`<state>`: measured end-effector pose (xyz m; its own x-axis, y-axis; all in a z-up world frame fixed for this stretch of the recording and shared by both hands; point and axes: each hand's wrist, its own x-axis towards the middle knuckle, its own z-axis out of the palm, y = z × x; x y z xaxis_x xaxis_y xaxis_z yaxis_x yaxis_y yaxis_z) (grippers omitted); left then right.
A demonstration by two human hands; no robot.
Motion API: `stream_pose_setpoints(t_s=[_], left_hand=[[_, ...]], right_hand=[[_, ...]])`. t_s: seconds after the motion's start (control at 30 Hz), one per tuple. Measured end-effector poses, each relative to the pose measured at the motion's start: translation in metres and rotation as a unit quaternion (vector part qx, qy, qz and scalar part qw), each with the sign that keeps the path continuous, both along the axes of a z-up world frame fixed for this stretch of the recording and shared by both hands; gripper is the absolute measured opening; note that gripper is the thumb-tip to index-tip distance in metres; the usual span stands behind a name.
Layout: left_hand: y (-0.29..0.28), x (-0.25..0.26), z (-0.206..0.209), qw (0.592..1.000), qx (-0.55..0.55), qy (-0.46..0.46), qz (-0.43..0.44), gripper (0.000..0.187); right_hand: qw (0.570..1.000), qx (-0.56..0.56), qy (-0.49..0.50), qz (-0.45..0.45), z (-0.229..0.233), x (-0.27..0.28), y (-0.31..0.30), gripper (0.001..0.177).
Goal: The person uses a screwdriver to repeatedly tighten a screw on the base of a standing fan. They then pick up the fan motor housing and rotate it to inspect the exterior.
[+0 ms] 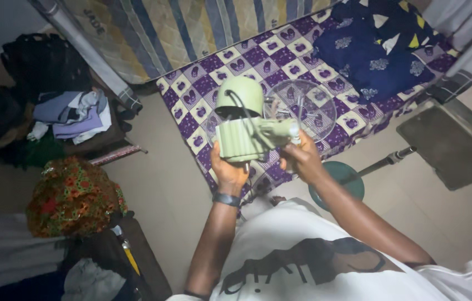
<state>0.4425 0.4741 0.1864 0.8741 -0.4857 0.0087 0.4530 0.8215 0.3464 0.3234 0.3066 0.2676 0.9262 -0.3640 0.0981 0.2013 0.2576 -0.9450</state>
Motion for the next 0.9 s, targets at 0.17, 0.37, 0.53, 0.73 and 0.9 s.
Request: stream_pose_setpoints(t_s=[0.17,0.37,0.53,0.73,0.9], left_hand=[[-0.007,-0.009,0.022,0.997,0.039,-0.064,0.036,0.068],[-0.016,-0.016,0.078,0.969,0.114,-0.201,0.082,0.082],[-0.025,-0.022,0.117,0.944,0.192,-0.257,0.082,0.094],[-0.033,-0.025,0.157,0.847,0.297,-0.411,0.157,0.095],[-0.033,-0.051,0.198,0.790,0.364,-0.473,0.137,0.102]], right_hand=[[0.991,0.097,-0.071,0.056,-0.032,0.001,-0.008,0.031],[0.979,0.167,-0.098,0.066,-0.025,0.003,-0.011,0.046],[0.963,0.264,-0.053,0.009,-0.008,0.023,-0.024,0.055],[0.961,0.229,-0.138,0.071,-0.006,0.028,-0.040,0.055],[0.912,0.320,-0.183,0.178,0.028,0.026,-0.040,0.081]])
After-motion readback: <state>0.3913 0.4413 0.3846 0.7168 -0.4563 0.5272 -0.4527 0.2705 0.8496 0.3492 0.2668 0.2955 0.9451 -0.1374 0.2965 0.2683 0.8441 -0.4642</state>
